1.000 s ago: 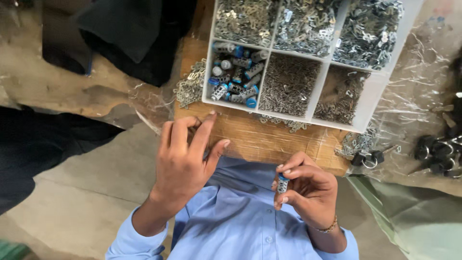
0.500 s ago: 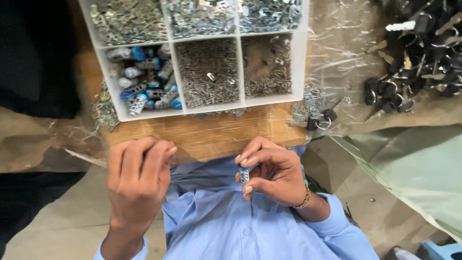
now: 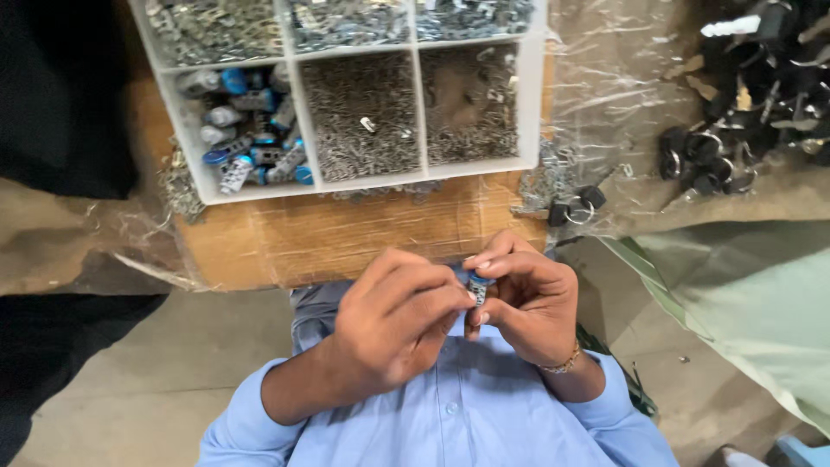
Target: The person assembles small cylindrical key fobs by inserting metal pins into the slots of the fob body. The person handles the fobs and pins by hand, repeatedly picking up components from a divided tray and inserting them into the fob.
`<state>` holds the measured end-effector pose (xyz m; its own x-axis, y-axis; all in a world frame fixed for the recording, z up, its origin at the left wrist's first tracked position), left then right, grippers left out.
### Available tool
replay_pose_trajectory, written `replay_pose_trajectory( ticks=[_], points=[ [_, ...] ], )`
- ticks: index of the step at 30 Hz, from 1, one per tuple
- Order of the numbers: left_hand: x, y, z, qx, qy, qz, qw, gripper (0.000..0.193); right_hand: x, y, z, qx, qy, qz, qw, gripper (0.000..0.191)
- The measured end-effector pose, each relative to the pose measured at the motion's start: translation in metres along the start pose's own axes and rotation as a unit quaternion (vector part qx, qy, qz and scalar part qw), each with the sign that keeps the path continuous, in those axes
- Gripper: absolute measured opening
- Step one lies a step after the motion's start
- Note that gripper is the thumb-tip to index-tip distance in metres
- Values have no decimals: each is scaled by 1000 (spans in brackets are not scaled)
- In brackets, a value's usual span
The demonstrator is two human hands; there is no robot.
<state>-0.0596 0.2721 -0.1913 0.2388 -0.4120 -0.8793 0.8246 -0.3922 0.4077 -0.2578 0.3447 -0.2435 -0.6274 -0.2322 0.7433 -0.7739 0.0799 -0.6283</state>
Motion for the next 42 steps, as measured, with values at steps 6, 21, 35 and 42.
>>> replay_pose_trajectory(
  ticks=[6,21,35,42],
  points=[
    [0,14,6,73,-62,38,995,39,-2,7,-4,-3,-13,-39,999,29],
    [3,-40,34,58,-7,319,946,39,18,46,-37,-74,101,21,992,35],
    [6,-40,28,94,-25,313,945,31,16,52,-28,-92,115,19,989,36],
    [7,-5,29,23,-28,207,978,30,12,41,-18,-83,101,13,991,34]
  ],
)
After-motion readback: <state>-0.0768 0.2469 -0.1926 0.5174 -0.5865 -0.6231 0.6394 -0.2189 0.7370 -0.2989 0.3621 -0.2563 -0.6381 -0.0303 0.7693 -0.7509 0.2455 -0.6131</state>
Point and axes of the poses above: each hand's wrist, its own z-axis towards the middle knuckle, its own y-axis out of the back of the hand, x = y × z, the point moved 1 cm from there along z, towards the middle knuckle, and after that the axes turned 4 degrees about z, right-handed, at the moved point
